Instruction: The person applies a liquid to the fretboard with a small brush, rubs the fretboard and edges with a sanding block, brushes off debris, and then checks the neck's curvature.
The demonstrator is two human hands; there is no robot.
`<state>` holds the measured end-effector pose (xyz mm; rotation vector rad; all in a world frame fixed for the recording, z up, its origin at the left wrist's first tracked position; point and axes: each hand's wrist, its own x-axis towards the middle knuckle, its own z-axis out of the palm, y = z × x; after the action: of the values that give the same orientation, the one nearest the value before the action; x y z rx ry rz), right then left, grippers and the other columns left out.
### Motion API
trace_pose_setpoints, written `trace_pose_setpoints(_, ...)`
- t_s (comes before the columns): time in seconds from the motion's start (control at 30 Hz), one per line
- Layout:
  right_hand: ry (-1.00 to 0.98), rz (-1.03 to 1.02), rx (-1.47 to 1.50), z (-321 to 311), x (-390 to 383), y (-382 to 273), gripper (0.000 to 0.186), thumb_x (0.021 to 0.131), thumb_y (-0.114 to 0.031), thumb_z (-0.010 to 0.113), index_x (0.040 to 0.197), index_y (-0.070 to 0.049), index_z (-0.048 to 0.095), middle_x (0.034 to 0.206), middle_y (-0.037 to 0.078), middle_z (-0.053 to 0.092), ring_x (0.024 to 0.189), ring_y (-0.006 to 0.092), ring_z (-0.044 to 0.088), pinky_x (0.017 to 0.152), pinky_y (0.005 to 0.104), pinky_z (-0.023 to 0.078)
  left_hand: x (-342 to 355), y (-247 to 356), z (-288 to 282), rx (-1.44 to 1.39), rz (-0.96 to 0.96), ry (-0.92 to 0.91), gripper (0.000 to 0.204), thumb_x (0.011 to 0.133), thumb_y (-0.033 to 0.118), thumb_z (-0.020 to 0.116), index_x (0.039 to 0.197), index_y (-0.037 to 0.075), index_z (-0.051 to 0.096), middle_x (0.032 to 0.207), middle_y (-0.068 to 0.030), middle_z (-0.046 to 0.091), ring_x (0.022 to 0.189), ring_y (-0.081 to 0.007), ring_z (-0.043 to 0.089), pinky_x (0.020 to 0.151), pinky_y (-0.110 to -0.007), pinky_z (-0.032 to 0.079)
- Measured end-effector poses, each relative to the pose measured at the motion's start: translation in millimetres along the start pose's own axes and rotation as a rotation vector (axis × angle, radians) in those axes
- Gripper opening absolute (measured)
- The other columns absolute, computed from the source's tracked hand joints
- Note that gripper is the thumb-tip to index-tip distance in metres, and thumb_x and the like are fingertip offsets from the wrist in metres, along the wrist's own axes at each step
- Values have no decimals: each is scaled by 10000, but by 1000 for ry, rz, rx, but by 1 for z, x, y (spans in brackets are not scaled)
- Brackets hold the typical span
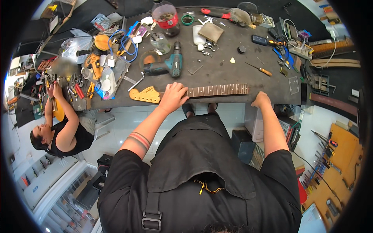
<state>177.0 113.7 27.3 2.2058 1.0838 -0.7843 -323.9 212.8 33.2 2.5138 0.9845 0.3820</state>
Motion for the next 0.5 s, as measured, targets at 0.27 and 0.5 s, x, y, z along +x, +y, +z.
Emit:
trace_pose_setpoints(0.27,-25,1,-29,-8,-5,-7,847,783,-295,980,1493,12,636,1512,242,701,1414,363,699,1156,444,606,73,59,54,-34,110,-13,477,895,300,902,1282,69,745,1169,-76,650,1167,-297,622,1015,-463,462)
trace_pose_setpoints(0.5,-26,-5,-6,-6,-7,-19,789,794,-255,958,1463,34,654,1493,232,719,1409,360,705,1144,435,613,62,43,40,-15,123,-8,488,897,312,900,1285,65,740,1144,-90,635,1141,-315,615,989,-473,458)
